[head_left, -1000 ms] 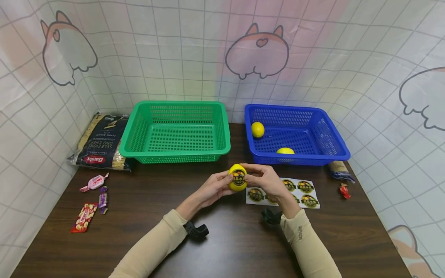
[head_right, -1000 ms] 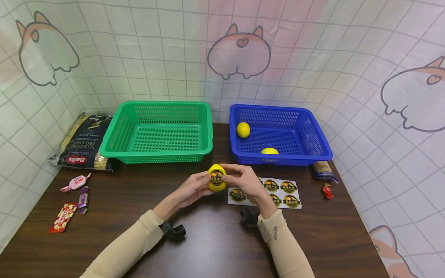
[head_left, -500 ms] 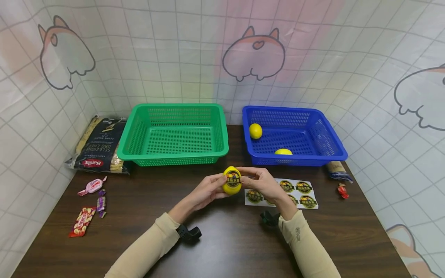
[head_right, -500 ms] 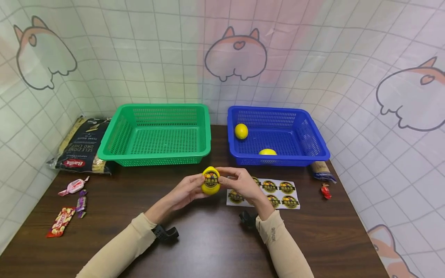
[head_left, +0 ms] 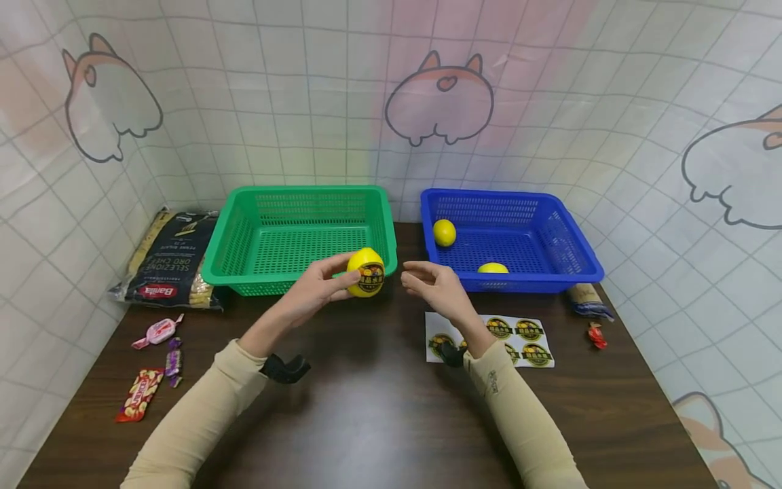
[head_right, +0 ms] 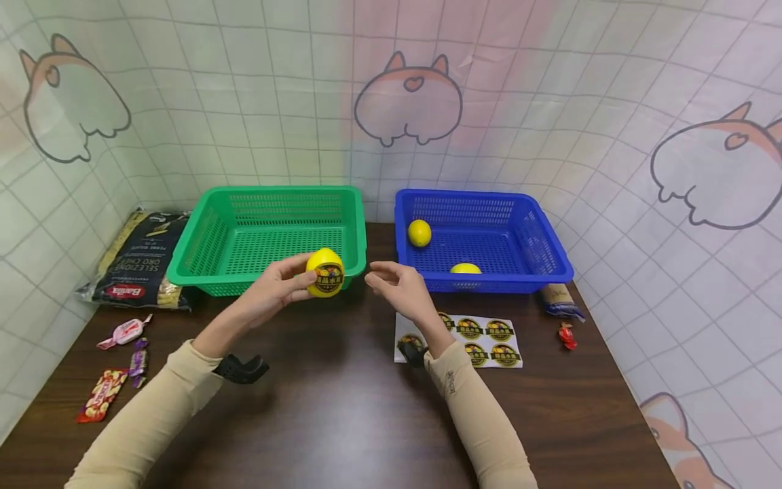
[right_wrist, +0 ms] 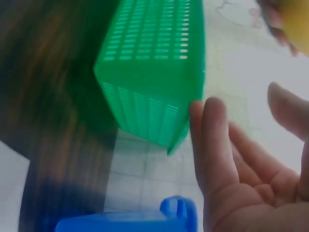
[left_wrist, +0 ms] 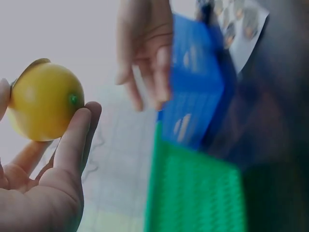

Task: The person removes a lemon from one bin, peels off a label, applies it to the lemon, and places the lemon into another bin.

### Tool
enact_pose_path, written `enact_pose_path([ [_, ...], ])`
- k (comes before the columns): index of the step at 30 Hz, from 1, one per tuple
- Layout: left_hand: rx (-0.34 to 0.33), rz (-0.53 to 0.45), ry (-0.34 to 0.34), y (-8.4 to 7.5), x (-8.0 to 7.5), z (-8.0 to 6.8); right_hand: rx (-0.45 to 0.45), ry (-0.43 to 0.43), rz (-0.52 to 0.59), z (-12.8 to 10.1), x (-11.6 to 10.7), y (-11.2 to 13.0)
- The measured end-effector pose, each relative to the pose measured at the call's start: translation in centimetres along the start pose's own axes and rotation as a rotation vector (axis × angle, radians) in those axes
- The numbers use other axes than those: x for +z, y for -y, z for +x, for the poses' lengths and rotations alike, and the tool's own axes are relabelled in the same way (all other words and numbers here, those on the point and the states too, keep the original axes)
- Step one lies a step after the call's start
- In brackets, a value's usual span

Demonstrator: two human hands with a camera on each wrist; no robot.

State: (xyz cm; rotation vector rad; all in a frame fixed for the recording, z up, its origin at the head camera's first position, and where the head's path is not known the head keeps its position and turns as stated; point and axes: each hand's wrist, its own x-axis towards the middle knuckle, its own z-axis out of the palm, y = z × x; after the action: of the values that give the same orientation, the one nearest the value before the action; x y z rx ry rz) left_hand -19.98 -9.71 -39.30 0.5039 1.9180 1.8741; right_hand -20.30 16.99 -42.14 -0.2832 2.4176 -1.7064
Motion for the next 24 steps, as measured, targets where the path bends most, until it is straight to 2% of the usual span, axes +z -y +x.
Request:
enact_pose_path([
  [5,0.065,0.043,-0.031,-1.9,-2.5,0.2,-0.003,-0.071,-0.136,2.1,1.2,0.1],
  [8,0.07,0.063,-0.026,-3.2,-3.9,0.8,0.009,-0.125,-0.169,3.0,1.8,0.2],
  [14,0.036,0.138,-0.056,-5.9,-7.1,3.1,0.026,-0.161,-0.042,4.1,2.8,-0.2],
  [18,-0.007,0.274,-0.102,-6.8,-10.0,5.6,0.032,-0.153,0.042,4.4,2.9,-0.3],
  [24,-0.114,0.54,-0.131,-7.0,-13.8,8.4,0.043,-0.154,0.05,4.3,2.8,-0.3],
])
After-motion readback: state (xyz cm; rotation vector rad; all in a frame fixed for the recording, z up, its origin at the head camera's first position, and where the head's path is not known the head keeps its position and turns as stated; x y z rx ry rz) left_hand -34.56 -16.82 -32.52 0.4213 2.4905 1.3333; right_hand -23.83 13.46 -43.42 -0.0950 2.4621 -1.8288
